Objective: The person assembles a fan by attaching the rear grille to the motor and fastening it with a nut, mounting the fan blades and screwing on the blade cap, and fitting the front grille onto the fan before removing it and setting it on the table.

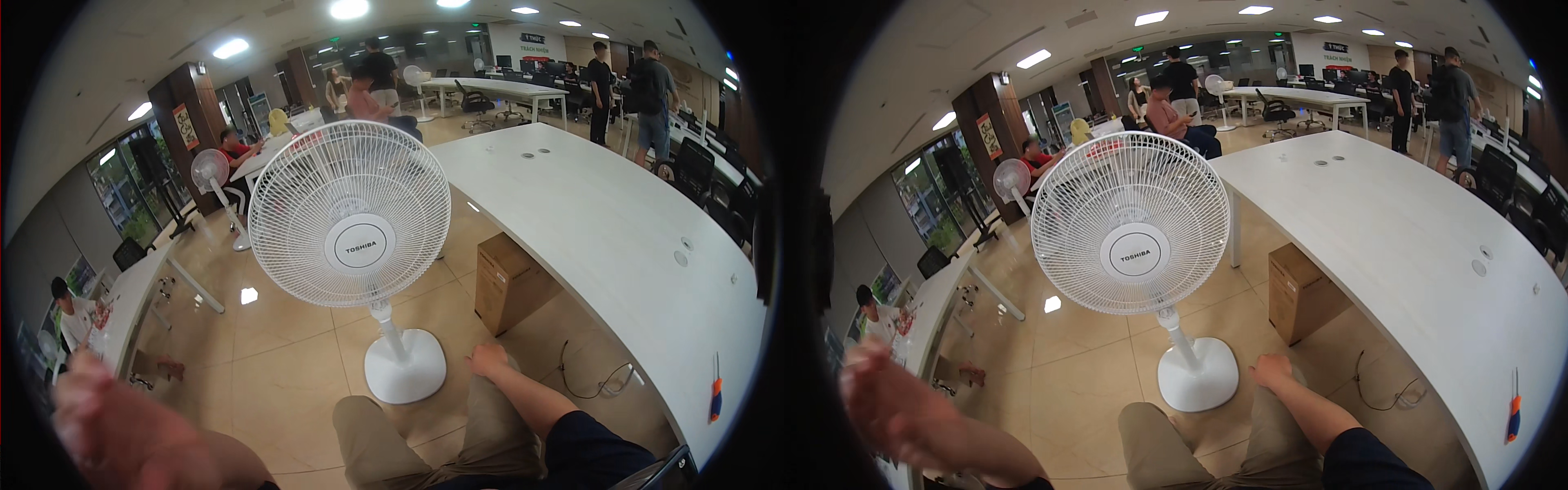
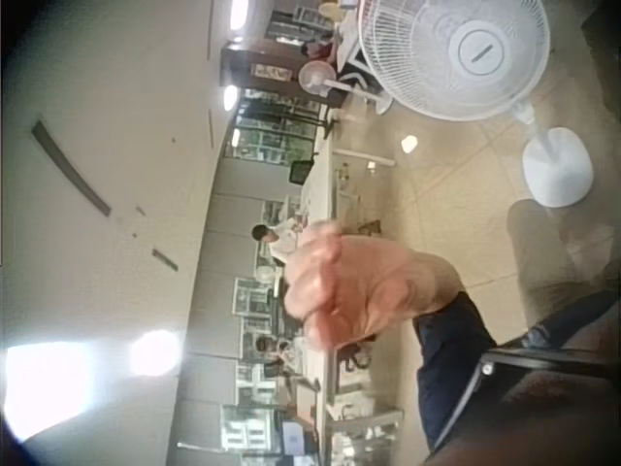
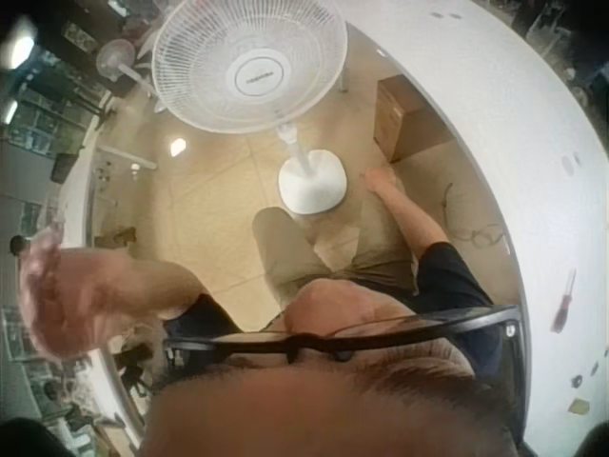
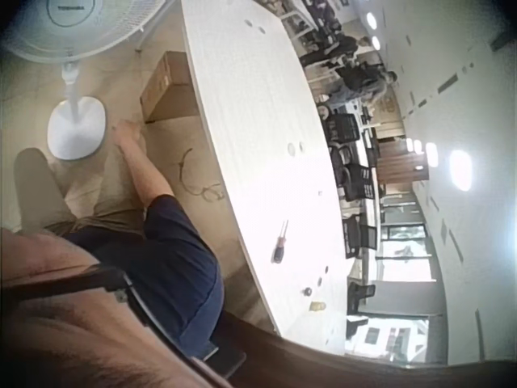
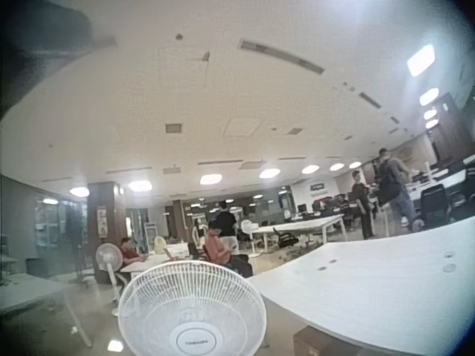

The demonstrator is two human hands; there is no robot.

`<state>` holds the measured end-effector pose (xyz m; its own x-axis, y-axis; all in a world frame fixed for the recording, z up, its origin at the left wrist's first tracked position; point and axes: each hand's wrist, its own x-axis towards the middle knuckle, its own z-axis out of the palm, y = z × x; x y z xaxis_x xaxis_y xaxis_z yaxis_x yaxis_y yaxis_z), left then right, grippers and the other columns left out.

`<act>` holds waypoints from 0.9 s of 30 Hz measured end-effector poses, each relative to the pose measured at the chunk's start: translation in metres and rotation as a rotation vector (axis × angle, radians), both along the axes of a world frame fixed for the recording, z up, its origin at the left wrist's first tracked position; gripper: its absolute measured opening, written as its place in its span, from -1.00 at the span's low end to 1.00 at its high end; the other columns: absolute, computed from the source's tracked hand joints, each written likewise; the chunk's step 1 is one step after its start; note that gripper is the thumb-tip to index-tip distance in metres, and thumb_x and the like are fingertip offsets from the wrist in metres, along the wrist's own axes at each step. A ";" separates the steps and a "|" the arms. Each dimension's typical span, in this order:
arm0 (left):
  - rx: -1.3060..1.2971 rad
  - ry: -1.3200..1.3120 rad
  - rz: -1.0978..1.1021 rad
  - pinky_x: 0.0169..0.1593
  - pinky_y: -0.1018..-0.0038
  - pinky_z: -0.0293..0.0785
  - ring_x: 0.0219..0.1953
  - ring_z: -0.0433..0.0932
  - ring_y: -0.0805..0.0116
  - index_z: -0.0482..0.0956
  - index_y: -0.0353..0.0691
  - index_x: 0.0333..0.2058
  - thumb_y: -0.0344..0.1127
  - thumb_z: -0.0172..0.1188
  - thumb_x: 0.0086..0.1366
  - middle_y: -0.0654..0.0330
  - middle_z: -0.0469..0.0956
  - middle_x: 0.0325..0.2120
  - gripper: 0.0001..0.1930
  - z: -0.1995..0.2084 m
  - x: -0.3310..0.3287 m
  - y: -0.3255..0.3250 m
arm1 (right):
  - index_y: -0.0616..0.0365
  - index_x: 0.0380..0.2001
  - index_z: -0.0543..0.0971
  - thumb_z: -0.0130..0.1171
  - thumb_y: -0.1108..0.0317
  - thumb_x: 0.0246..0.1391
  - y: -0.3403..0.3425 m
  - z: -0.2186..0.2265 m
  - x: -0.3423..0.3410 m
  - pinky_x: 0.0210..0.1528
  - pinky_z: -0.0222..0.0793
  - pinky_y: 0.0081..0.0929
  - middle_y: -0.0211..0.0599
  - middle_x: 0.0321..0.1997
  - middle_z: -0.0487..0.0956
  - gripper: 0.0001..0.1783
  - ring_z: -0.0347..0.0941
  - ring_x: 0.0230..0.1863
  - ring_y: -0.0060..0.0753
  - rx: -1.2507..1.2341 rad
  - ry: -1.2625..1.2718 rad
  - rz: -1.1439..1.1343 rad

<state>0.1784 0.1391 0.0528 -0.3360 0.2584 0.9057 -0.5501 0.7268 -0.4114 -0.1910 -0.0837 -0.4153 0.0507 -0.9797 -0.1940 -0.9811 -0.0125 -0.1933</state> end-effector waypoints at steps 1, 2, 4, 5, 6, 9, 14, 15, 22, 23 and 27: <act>0.047 -0.024 -0.045 0.02 0.14 0.33 0.00 0.41 0.09 0.43 -0.29 0.15 -0.11 0.17 0.38 -0.01 0.48 -0.04 -0.52 -0.019 -0.003 -0.018 | 0.21 -0.24 0.71 0.11 -0.13 0.18 -0.002 0.001 0.003 -0.03 0.54 -0.14 -0.04 -0.18 0.70 -0.44 0.65 -0.10 -0.03 -0.001 -0.008 0.017; 0.147 0.082 -0.084 0.03 0.17 0.36 -0.03 0.43 0.11 0.45 -0.31 0.10 -0.12 0.21 0.37 0.00 0.49 -0.09 -0.54 -0.042 -0.006 -0.031 | 0.21 -0.24 0.71 0.11 -0.13 0.18 -0.005 0.001 0.006 -0.03 0.54 -0.14 -0.04 -0.18 0.70 -0.44 0.65 -0.10 -0.03 -0.013 -0.026 0.022; 0.317 0.273 -0.032 -0.03 0.27 0.43 -0.12 0.46 0.17 0.47 -0.30 0.03 -0.24 0.27 0.33 0.02 0.51 -0.14 -0.62 -0.092 -0.005 -0.064 | 0.18 -0.25 0.72 0.09 -0.14 0.16 -0.002 -0.003 0.002 -0.01 0.52 -0.10 -0.05 -0.19 0.70 -0.44 0.64 -0.10 0.00 -0.013 -0.031 0.010; 0.445 0.397 -0.056 -0.04 0.37 0.43 -0.13 0.48 0.25 0.49 -0.30 0.01 -0.30 0.20 0.37 0.08 0.52 -0.14 -0.70 -0.124 -0.007 -0.090 | 0.18 -0.25 0.72 0.09 -0.14 0.16 -0.002 -0.002 -0.004 -0.01 0.52 -0.10 -0.05 -0.19 0.70 -0.44 0.64 -0.10 0.00 -0.021 -0.042 -0.015; 0.575 0.521 -0.064 -0.05 0.46 0.43 -0.14 0.50 0.33 0.51 -0.30 -0.01 -0.37 0.12 0.42 0.13 0.53 -0.14 -0.77 -0.155 -0.004 -0.110 | 0.18 -0.24 0.72 0.09 -0.13 0.16 0.001 0.001 -0.004 -0.01 0.52 -0.10 -0.05 -0.18 0.70 -0.44 0.64 -0.10 0.01 -0.005 -0.039 -0.008; 0.942 1.007 -0.134 -0.11 0.48 0.42 -0.16 0.49 0.42 0.51 -0.25 -0.02 -0.37 0.12 0.44 0.23 0.53 -0.14 -0.80 -0.239 -0.003 -0.155 | 0.19 -0.23 0.72 0.10 -0.12 0.17 0.004 0.002 -0.003 0.00 0.53 -0.12 -0.05 -0.17 0.70 -0.45 0.64 -0.09 -0.02 0.012 -0.037 -0.008; 1.230 1.370 -0.491 -0.08 0.33 0.38 -0.09 0.46 0.42 0.43 -0.15 0.10 -0.15 0.10 0.48 0.27 0.49 -0.06 -0.68 -0.348 0.005 -0.218 | 0.19 -0.23 0.72 0.10 -0.11 0.19 0.003 0.001 -0.007 -0.01 0.54 -0.14 -0.05 -0.17 0.71 -0.46 0.65 -0.09 -0.04 0.025 -0.050 -0.038; 1.317 1.471 -0.570 0.02 0.27 0.36 0.00 0.43 0.37 0.38 -0.12 0.13 -0.03 0.07 0.48 0.26 0.45 0.01 -0.60 -0.366 0.010 -0.231 | 0.16 -0.25 0.73 0.10 -0.11 0.18 0.002 -0.002 -0.004 0.00 0.53 -0.12 -0.06 -0.19 0.70 -0.47 0.64 -0.09 -0.02 0.006 -0.074 -0.041; 1.488 1.775 -1.169 0.45 0.15 0.05 0.42 0.15 0.13 0.12 -0.13 0.39 0.42 -0.15 0.40 0.15 0.17 0.38 -0.15 -0.386 -0.029 -0.302 | 0.09 -0.28 0.74 0.10 -0.05 0.16 -0.008 -0.002 0.008 0.00 0.54 -0.12 -0.10 -0.22 0.71 -0.55 0.64 -0.10 -0.03 -0.019 -0.128 -0.048; 1.485 1.774 -1.169 0.45 0.15 0.05 0.42 0.15 0.13 0.12 -0.13 0.39 0.42 -0.15 0.40 0.15 0.17 0.38 -0.15 -0.382 -0.040 -0.309 | 0.09 -0.28 0.74 0.10 -0.05 0.16 -0.007 -0.001 0.006 0.00 0.54 -0.12 -0.10 -0.22 0.71 -0.55 0.64 -0.10 -0.03 -0.021 -0.128 -0.046; 1.397 1.802 -1.258 0.48 0.08 0.01 0.45 0.11 0.12 0.06 -0.18 0.43 0.52 -0.18 0.32 0.13 0.12 0.41 -0.02 -0.372 -0.065 -0.324 | 0.13 -0.27 0.73 0.12 -0.03 0.19 -0.008 -0.002 0.006 -0.02 0.56 -0.13 -0.08 -0.22 0.71 -0.55 0.65 -0.12 -0.01 -0.031 -0.142 -0.041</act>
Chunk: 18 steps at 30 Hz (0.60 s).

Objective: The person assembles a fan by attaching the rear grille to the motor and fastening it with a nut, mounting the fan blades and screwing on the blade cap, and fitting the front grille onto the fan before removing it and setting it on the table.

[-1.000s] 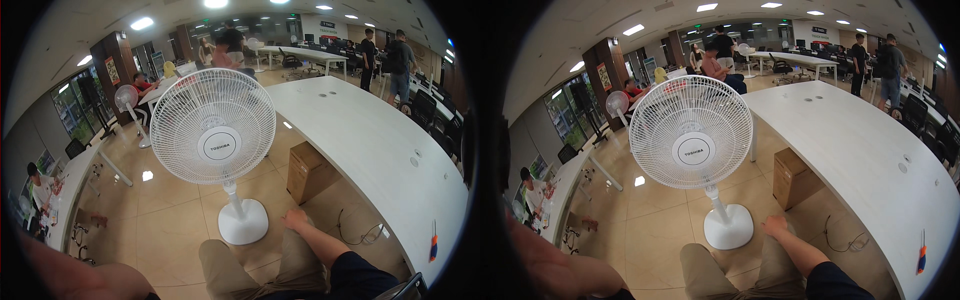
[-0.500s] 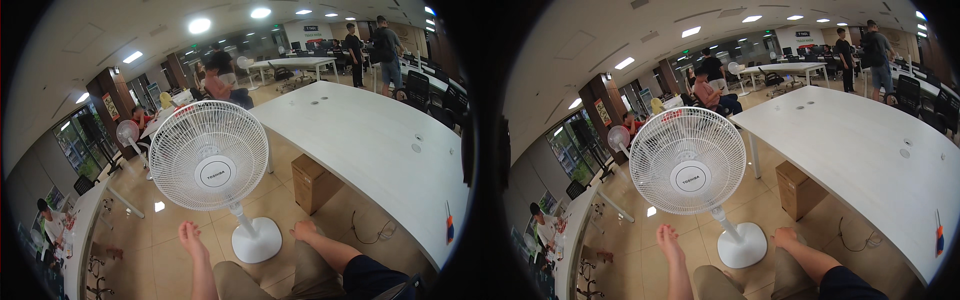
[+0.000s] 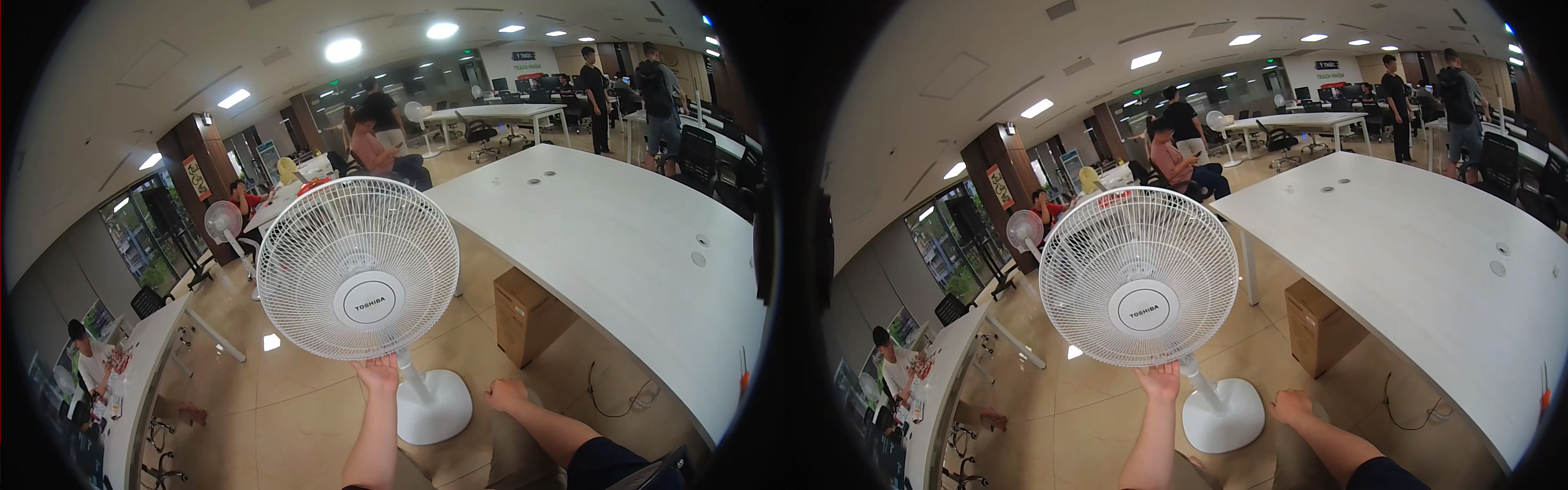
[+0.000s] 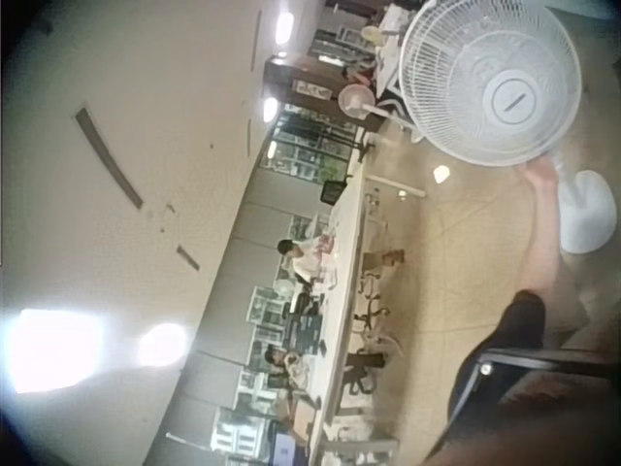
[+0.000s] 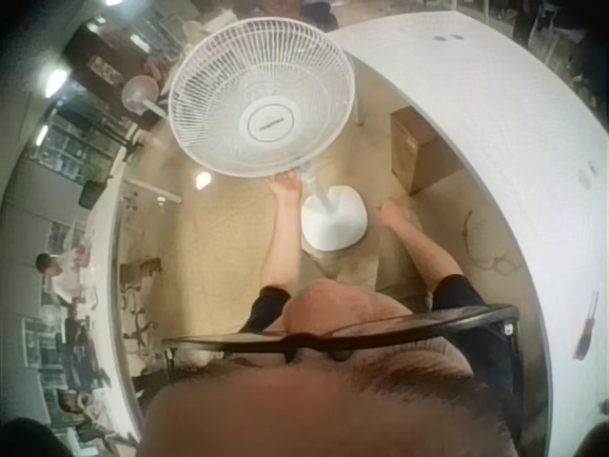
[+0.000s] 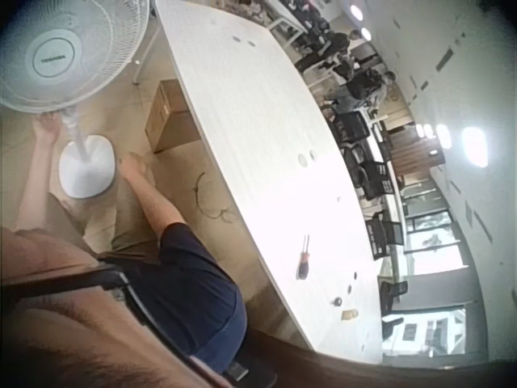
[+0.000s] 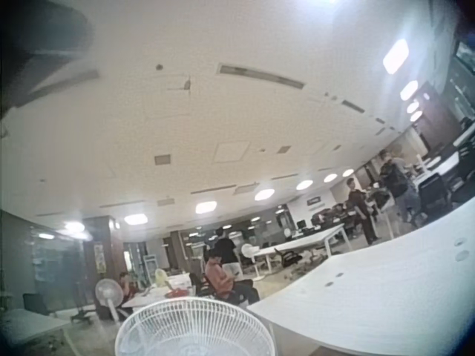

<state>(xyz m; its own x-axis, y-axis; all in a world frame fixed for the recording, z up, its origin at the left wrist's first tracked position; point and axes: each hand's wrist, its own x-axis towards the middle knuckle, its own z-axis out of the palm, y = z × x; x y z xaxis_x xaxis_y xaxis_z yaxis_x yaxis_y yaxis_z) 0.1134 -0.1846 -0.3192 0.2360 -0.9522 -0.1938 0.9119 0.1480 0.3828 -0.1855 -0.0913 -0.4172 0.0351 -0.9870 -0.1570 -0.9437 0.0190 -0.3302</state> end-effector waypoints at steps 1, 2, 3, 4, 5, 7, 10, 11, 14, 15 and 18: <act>-0.029 -0.018 0.015 0.48 0.06 0.02 0.44 0.12 0.11 0.08 -0.19 0.42 0.55 -0.18 0.30 0.13 0.12 0.41 0.00 0.002 -0.002 -0.002 | 0.13 -0.27 0.73 0.12 -0.04 0.19 0.001 0.000 0.000 -0.02 0.57 -0.13 -0.09 -0.21 0.71 -0.55 0.65 -0.12 0.00 0.009 -0.001 -0.014; -0.035 -0.020 0.011 0.48 0.06 0.02 0.44 0.12 0.11 0.08 -0.19 0.42 0.55 -0.18 0.30 0.13 0.12 0.41 0.00 0.005 -0.007 -0.004 | 0.13 -0.27 0.73 0.12 -0.04 0.19 0.003 0.000 -0.002 -0.02 0.57 -0.13 -0.09 -0.21 0.71 -0.55 0.65 -0.12 0.00 0.004 -0.004 -0.018; -0.020 0.022 0.022 0.46 0.06 0.08 0.41 0.16 0.10 0.13 -0.17 0.40 0.51 -0.15 0.32 0.14 0.16 0.39 -0.05 0.008 -0.012 -0.005 | 0.13 -0.26 0.73 0.12 -0.04 0.18 0.005 -0.001 -0.005 -0.01 0.57 -0.13 -0.09 -0.21 0.71 -0.55 0.65 -0.12 0.00 0.012 -0.009 -0.026; -0.004 0.065 0.030 0.43 0.05 0.14 0.39 0.20 0.10 0.18 -0.15 0.38 0.47 -0.12 0.34 0.15 0.20 0.37 -0.10 0.012 -0.016 -0.008 | 0.12 -0.26 0.73 0.12 -0.04 0.18 0.005 -0.001 -0.008 -0.01 0.57 -0.13 -0.09 -0.20 0.71 -0.55 0.65 -0.11 0.00 0.021 -0.014 -0.037; -0.008 0.061 0.030 0.43 0.05 0.14 0.39 0.20 0.10 0.18 -0.15 0.38 0.47 -0.12 0.34 0.15 0.20 0.37 -0.10 0.011 -0.014 -0.012 | 0.12 -0.26 0.73 0.12 -0.04 0.18 0.007 0.001 -0.009 -0.01 0.57 -0.13 -0.09 -0.20 0.71 -0.55 0.65 -0.11 0.00 0.017 -0.018 -0.037; -0.192 -0.101 0.015 0.34 0.04 0.29 0.30 0.32 0.11 0.31 -0.14 0.30 0.33 -0.08 0.40 0.13 0.33 0.28 -0.26 0.001 0.002 -0.024 | 0.05 -0.26 0.74 0.11 -0.03 0.14 0.009 0.004 -0.006 0.00 0.55 -0.13 -0.14 -0.20 0.71 -0.58 0.64 -0.10 -0.04 0.025 -0.020 -0.044; -0.169 -0.065 0.005 0.28 -0.01 0.35 0.24 0.37 0.11 0.39 -0.11 0.23 0.16 -0.01 0.41 0.16 0.39 0.21 -0.41 -0.009 0.012 -0.036 | 0.10 -0.24 0.73 0.12 -0.05 0.18 0.006 0.001 -0.007 0.00 0.56 -0.13 -0.10 -0.19 0.71 -0.55 0.65 -0.10 -0.01 -0.009 -0.028 -0.027; -0.166 -0.065 0.000 0.28 -0.01 0.35 0.24 0.37 0.11 0.39 -0.11 0.23 0.16 -0.01 0.41 0.16 0.39 0.21 -0.41 -0.009 0.009 -0.038 | 0.10 -0.24 0.73 0.12 -0.05 0.18 0.006 0.001 -0.009 0.00 0.56 -0.13 -0.10 -0.19 0.71 -0.55 0.65 -0.10 -0.01 -0.006 -0.029 -0.032; -0.138 -0.029 0.006 0.27 -0.02 0.36 0.21 0.40 0.10 0.42 -0.13 0.20 0.10 -0.02 0.41 0.16 0.43 0.17 -0.45 -0.008 0.005 -0.041 | 0.10 -0.24 0.73 0.11 -0.04 0.18 0.003 0.004 -0.014 0.01 0.56 -0.13 -0.10 -0.19 0.71 -0.56 0.65 -0.10 -0.01 0.026 -0.032 -0.062; -0.152 -0.024 0.004 0.26 -0.02 0.37 0.21 0.41 0.10 0.43 -0.14 0.20 0.09 -0.01 0.41 0.16 0.44 0.16 -0.46 -0.008 0.007 -0.042 | 0.11 -0.24 0.73 0.11 -0.04 0.18 0.003 0.006 -0.013 0.01 0.56 -0.13 -0.09 -0.19 0.71 -0.55 0.65 -0.10 -0.01 0.027 -0.028 -0.061; -0.136 -0.006 0.022 0.25 -0.01 0.39 0.19 0.43 0.10 0.44 -0.15 0.18 0.07 -0.02 0.41 0.15 0.45 0.15 -0.47 -0.006 0.004 -0.043 | 0.12 -0.24 0.73 0.10 -0.03 0.18 0.002 0.005 -0.014 0.01 0.56 -0.13 -0.09 -0.18 0.71 -0.55 0.65 -0.10 -0.01 0.028 -0.025 -0.057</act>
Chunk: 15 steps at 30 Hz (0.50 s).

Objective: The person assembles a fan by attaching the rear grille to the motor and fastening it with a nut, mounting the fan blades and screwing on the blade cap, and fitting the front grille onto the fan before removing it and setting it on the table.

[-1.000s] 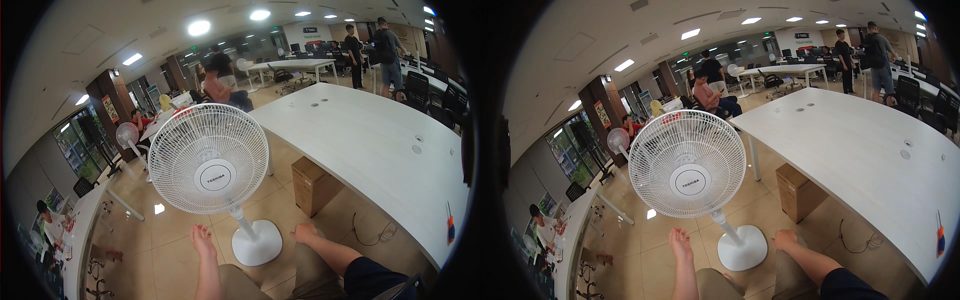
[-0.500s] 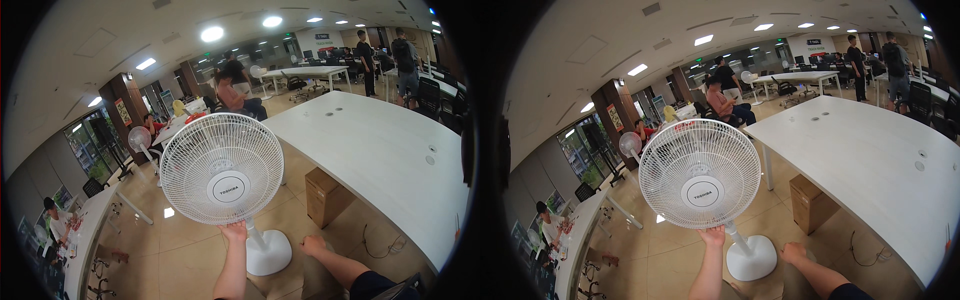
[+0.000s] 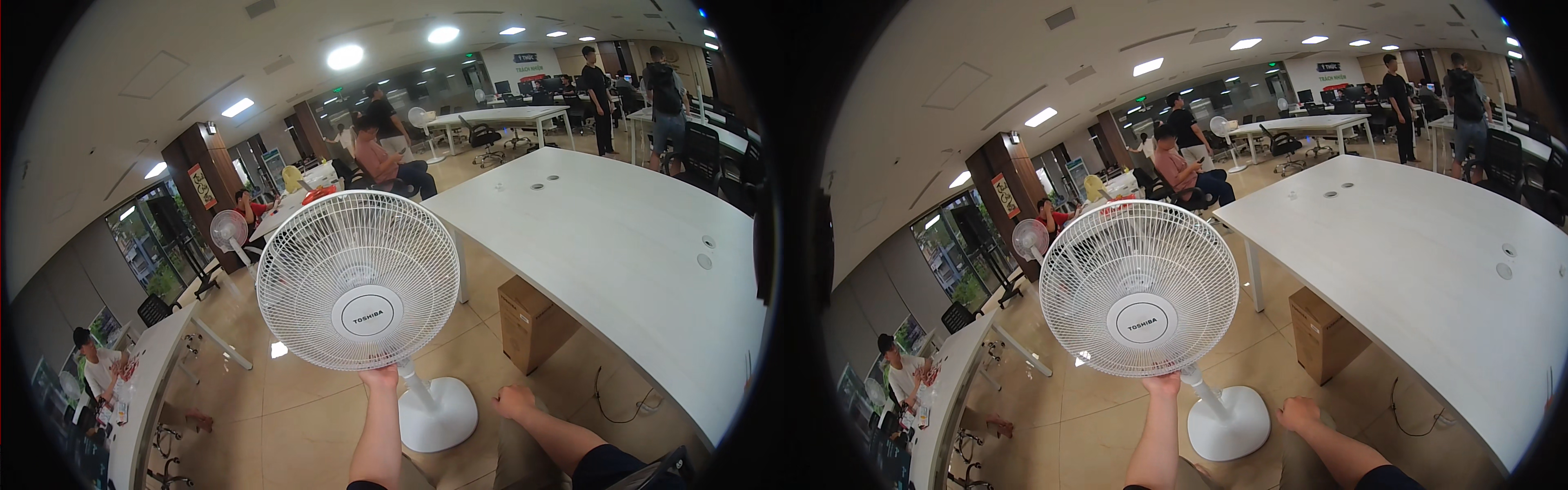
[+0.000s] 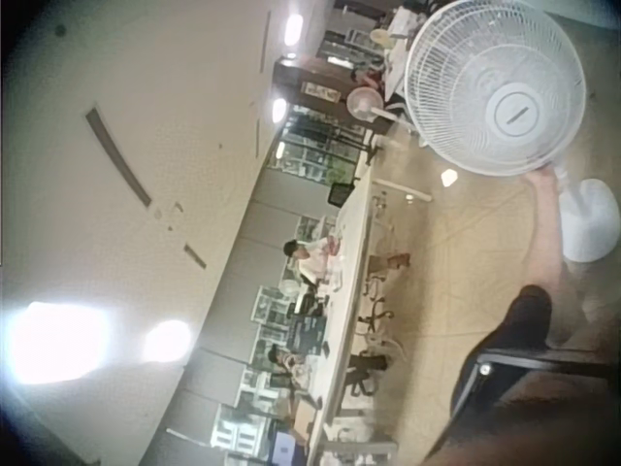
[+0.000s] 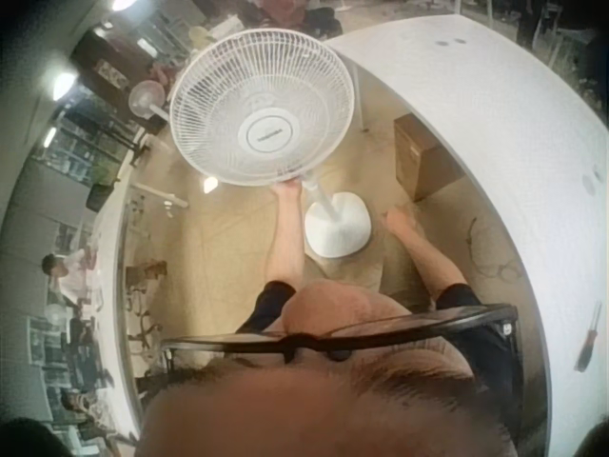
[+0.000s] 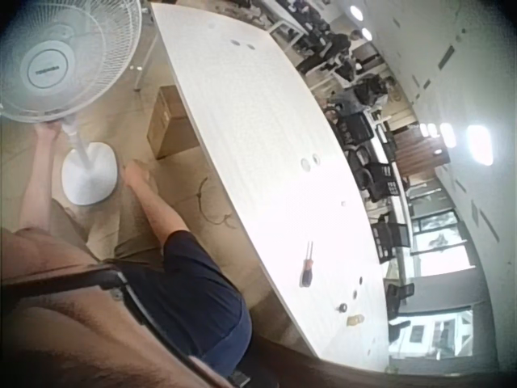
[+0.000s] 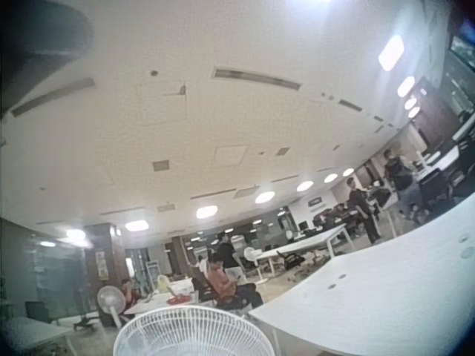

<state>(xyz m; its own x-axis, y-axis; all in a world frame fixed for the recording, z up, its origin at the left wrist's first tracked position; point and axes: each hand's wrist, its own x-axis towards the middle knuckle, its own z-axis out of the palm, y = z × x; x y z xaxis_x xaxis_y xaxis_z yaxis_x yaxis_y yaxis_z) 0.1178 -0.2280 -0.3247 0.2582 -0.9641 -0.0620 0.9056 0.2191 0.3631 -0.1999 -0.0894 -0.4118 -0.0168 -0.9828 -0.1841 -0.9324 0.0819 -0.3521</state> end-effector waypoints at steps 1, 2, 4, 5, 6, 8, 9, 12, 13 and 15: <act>0.028 0.013 0.019 0.24 -0.01 0.40 0.18 0.44 0.10 0.44 -0.16 0.18 0.06 -0.02 0.42 0.15 0.46 0.14 -0.48 0.002 -0.002 0.000 | 0.12 -0.24 0.73 0.10 -0.03 0.18 0.000 -0.001 -0.001 0.01 0.56 -0.13 -0.08 -0.18 0.71 -0.55 0.65 -0.10 -0.01 -0.003 -0.001 0.003; 0.030 0.012 0.020 0.24 -0.01 0.40 0.18 0.44 0.10 0.44 -0.16 0.18 0.06 -0.02 0.42 0.15 0.46 0.14 -0.48 0.001 -0.001 0.000 | 0.12 -0.24 0.73 0.10 -0.03 0.18 -0.001 -0.002 -0.001 0.01 0.56 -0.13 -0.08 -0.18 0.71 -0.55 0.65 -0.10 -0.01 0.000 -0.002 0.005; 0.030 0.006 0.031 0.24 0.00 0.41 0.16 0.45 0.10 0.46 -0.16 0.17 0.06 -0.03 0.42 0.14 0.48 0.13 -0.49 0.001 0.002 0.000 | 0.12 -0.25 0.73 0.10 -0.04 0.18 -0.002 -0.004 -0.001 0.01 0.56 -0.13 -0.08 -0.18 0.71 -0.55 0.65 -0.10 0.00 -0.005 -0.011 0.021; 0.032 0.004 0.030 0.24 0.00 0.41 0.16 0.45 0.10 0.46 -0.16 0.17 0.06 -0.03 0.42 0.14 0.48 0.13 -0.49 0.001 0.002 0.000 | 0.12 -0.25 0.73 0.10 -0.04 0.18 -0.002 -0.006 -0.001 0.01 0.56 -0.13 -0.08 -0.18 0.71 -0.55 0.65 -0.10 0.00 -0.002 -0.013 0.020; 0.038 0.002 0.042 0.24 0.00 0.42 0.16 0.46 0.10 0.46 -0.16 0.17 0.06 -0.03 0.42 0.13 0.48 0.13 -0.49 0.001 0.002 0.001 | 0.12 -0.25 0.73 0.10 -0.04 0.18 -0.003 -0.008 0.000 0.01 0.56 -0.13 -0.07 -0.19 0.71 -0.55 0.65 -0.10 0.00 -0.007 -0.012 0.013; 0.044 0.000 0.053 0.23 0.00 0.42 0.15 0.46 0.10 0.46 -0.17 0.16 0.06 -0.04 0.43 0.13 0.48 0.12 -0.49 0.004 0.000 0.002 | 0.12 -0.26 0.73 0.10 -0.05 0.19 -0.003 -0.010 -0.001 0.00 0.55 -0.13 -0.07 -0.19 0.71 -0.54 0.65 -0.10 0.01 -0.012 -0.012 0.006; 0.057 0.006 0.049 0.23 0.00 0.42 0.15 0.46 0.10 0.46 -0.17 0.17 0.06 -0.04 0.42 0.13 0.48 0.13 -0.48 0.005 -0.001 0.002 | 0.12 -0.25 0.73 0.10 -0.05 0.19 -0.002 -0.009 -0.002 0.00 0.55 -0.13 -0.07 -0.19 0.70 -0.54 0.65 -0.10 0.01 -0.011 -0.011 0.002; 0.087 0.022 0.050 0.24 -0.01 0.42 0.15 0.47 0.10 0.45 -0.16 0.18 0.06 -0.03 0.42 0.13 0.48 0.13 -0.48 0.010 -0.004 0.005 | 0.12 -0.25 0.73 0.10 -0.05 0.19 -0.001 -0.005 -0.002 0.00 0.55 -0.13 -0.07 -0.19 0.70 -0.54 0.65 -0.10 0.01 -0.015 -0.007 0.004; 0.107 0.033 0.054 0.24 -0.01 0.42 0.15 0.47 0.10 0.45 -0.16 0.18 0.06 -0.03 0.42 0.13 0.48 0.14 -0.48 0.011 -0.004 0.005 | 0.11 -0.25 0.73 0.10 -0.05 0.19 0.000 -0.004 -0.003 0.00 0.55 -0.13 -0.06 -0.19 0.71 -0.54 0.65 -0.10 0.00 -0.018 -0.005 0.008; 0.114 0.027 0.060 0.24 -0.01 0.42 0.15 0.47 0.10 0.46 -0.16 0.18 0.07 -0.03 0.42 0.13 0.48 0.14 -0.47 0.009 -0.001 0.004 | 0.11 -0.25 0.73 0.11 -0.06 0.18 0.000 -0.002 -0.001 0.01 0.55 -0.13 -0.07 -0.19 0.71 -0.54 0.65 -0.09 -0.01 -0.013 -0.004 0.015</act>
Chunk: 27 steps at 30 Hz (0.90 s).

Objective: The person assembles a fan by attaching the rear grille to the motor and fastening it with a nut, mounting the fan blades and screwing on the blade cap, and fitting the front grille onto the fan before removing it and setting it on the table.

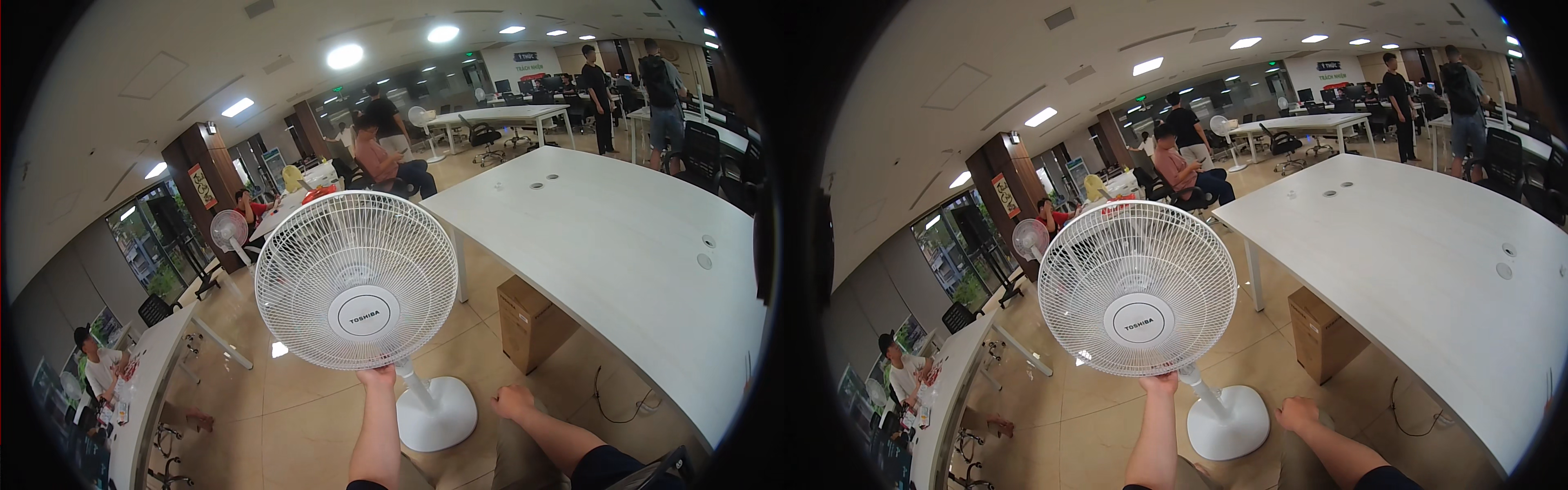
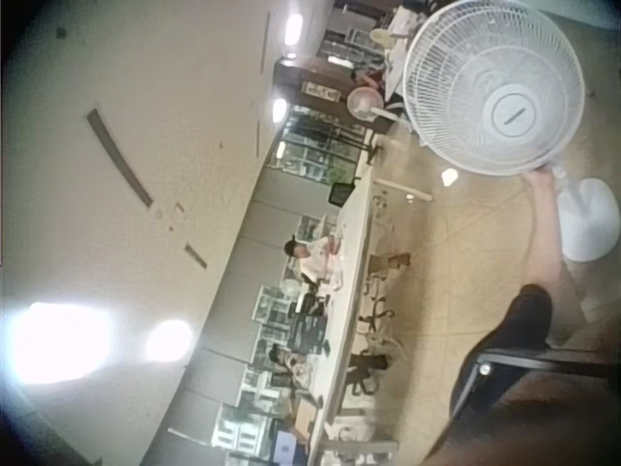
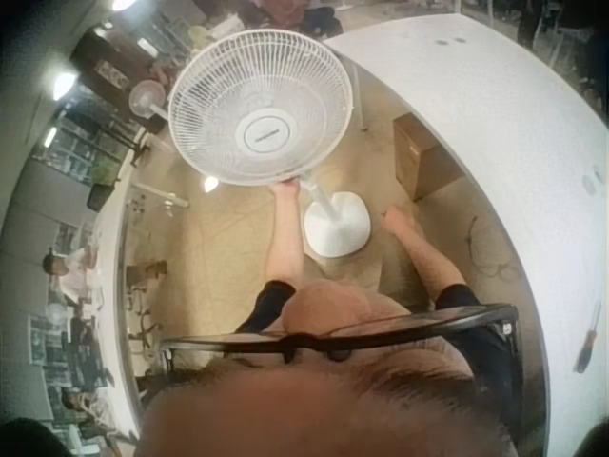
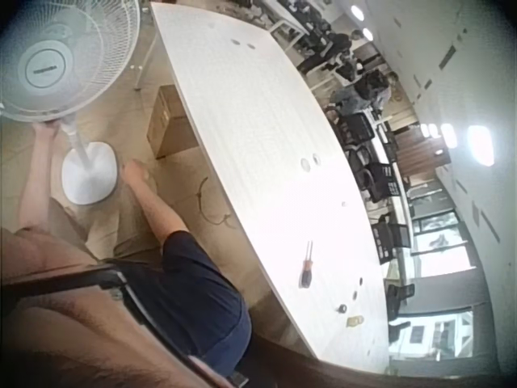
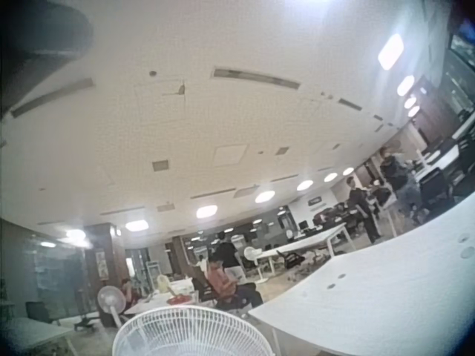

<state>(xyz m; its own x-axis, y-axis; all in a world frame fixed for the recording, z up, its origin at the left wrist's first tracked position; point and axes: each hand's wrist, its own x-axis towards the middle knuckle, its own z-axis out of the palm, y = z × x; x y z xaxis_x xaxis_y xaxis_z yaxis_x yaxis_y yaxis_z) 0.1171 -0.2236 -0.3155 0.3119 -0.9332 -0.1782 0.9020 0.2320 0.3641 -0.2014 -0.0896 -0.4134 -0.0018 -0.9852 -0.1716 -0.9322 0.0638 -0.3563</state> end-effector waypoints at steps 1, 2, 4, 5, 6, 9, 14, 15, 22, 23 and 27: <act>0.010 -0.006 0.001 0.24 0.00 0.43 0.15 0.47 0.10 0.46 -0.16 0.18 0.08 -0.03 0.42 0.13 0.48 0.13 -0.47 -0.001 0.002 0.000 | 0.10 -0.25 0.74 0.11 -0.06 0.18 0.000 0.001 0.001 0.01 0.55 -0.13 -0.07 -0.18 0.71 -0.54 0.65 -0.09 -0.01 0.008 0.001 0.003; 0.009 -0.005 0.001 0.24 0.00 0.43 0.15 0.47 0.10 0.46 -0.16 0.18 0.08 -0.03 0.42 0.13 0.48 0.13 -0.47 -0.001 0.001 -0.001 | 0.10 -0.25 0.74 0.11 -0.06 0.18 -0.001 0.000 0.000 0.01 0.55 -0.13 -0.07 -0.18 0.71 -0.54 0.65 -0.09 -0.01 0.007 0.002 0.002; 0.078 0.000 -0.001 0.24 0.02 0.43 0.14 0.48 0.11 0.47 -0.16 0.16 0.09 0.01 0.40 0.14 0.49 0.12 -0.46 0.000 -0.001 -0.001 | 0.10 -0.25 0.74 0.11 -0.06 0.17 -0.001 -0.002 -0.002 0.01 0.55 -0.14 -0.08 -0.18 0.71 -0.54 0.65 -0.09 -0.02 0.009 0.001 -0.017; 0.077 0.001 0.002 0.24 0.02 0.43 0.14 0.48 0.11 0.47 -0.16 0.16 0.09 0.01 0.40 0.14 0.49 0.12 -0.46 -0.002 0.001 -0.002 | 0.10 -0.25 0.74 0.11 -0.06 0.17 -0.001 -0.002 -0.001 0.01 0.55 -0.14 -0.08 -0.18 0.71 -0.54 0.65 -0.09 -0.02 0.008 0.002 -0.014; 0.135 -0.001 0.024 0.22 0.06 0.44 0.12 0.48 0.16 0.49 -0.15 0.13 0.09 0.04 0.39 0.16 0.50 0.10 -0.48 -0.003 0.002 -0.003 | 0.11 -0.25 0.74 0.11 -0.06 0.17 -0.002 -0.002 -0.001 0.02 0.55 -0.14 -0.08 -0.17 0.71 -0.54 0.65 -0.09 -0.01 0.006 0.002 -0.009; 0.240 -0.009 0.038 0.19 0.16 0.46 0.07 0.50 0.25 0.52 -0.11 0.06 0.08 0.08 0.37 0.21 0.51 0.05 -0.54 -0.011 0.011 -0.004 | 0.11 -0.24 0.73 0.11 -0.06 0.17 -0.002 0.000 0.003 0.02 0.55 -0.14 -0.08 -0.17 0.71 -0.53 0.65 -0.08 -0.01 0.011 0.001 -0.001; 0.371 -0.043 -0.020 0.05 0.37 0.47 -0.05 0.51 0.41 0.53 -0.05 -0.03 0.10 0.07 0.36 0.31 0.54 -0.08 -0.59 -0.019 0.010 -0.004 | 0.12 -0.23 0.73 0.10 -0.06 0.18 -0.001 -0.002 0.001 0.02 0.55 -0.14 -0.07 -0.16 0.70 -0.53 0.65 -0.08 -0.01 0.024 0.010 -0.015; 0.372 -0.044 -0.027 0.01 0.39 0.44 -0.08 0.50 0.42 0.52 -0.05 -0.03 0.11 0.06 0.36 0.33 0.54 -0.11 -0.59 -0.020 0.014 -0.003 | 0.12 -0.22 0.73 0.10 -0.05 0.18 -0.001 -0.001 0.002 0.02 0.55 -0.14 -0.07 -0.16 0.70 -0.53 0.64 -0.08 0.00 0.016 0.011 -0.013; 0.424 -0.126 -0.195 0.06 0.32 0.31 -0.01 0.42 0.40 0.42 -0.01 -0.10 0.16 -0.06 0.44 0.34 0.47 -0.07 -0.62 -0.024 0.023 0.016 | 0.14 -0.21 0.72 0.11 -0.02 0.18 0.001 0.002 0.002 0.03 0.55 -0.14 -0.05 -0.16 0.70 -0.55 0.64 -0.08 0.01 0.019 0.014 -0.014; 0.425 -0.126 -0.193 0.06 0.32 0.31 -0.01 0.42 0.40 0.42 -0.01 -0.10 0.16 -0.06 0.44 0.34 0.47 -0.07 -0.62 -0.025 0.026 0.020 | 0.14 -0.21 0.72 0.11 -0.02 0.18 0.002 0.004 0.003 0.03 0.55 -0.14 -0.05 -0.16 0.70 -0.55 0.64 -0.08 0.01 0.019 0.013 -0.012; 0.391 -0.214 -0.189 0.12 0.27 0.27 0.11 0.37 0.37 0.42 -0.01 -0.10 0.23 -0.12 0.46 0.31 0.44 -0.02 -0.57 -0.036 0.052 0.040 | 0.16 -0.20 0.71 0.10 -0.01 0.18 0.000 0.005 0.003 0.05 0.54 -0.14 -0.04 -0.13 0.69 -0.54 0.63 -0.04 0.00 0.037 0.008 -0.015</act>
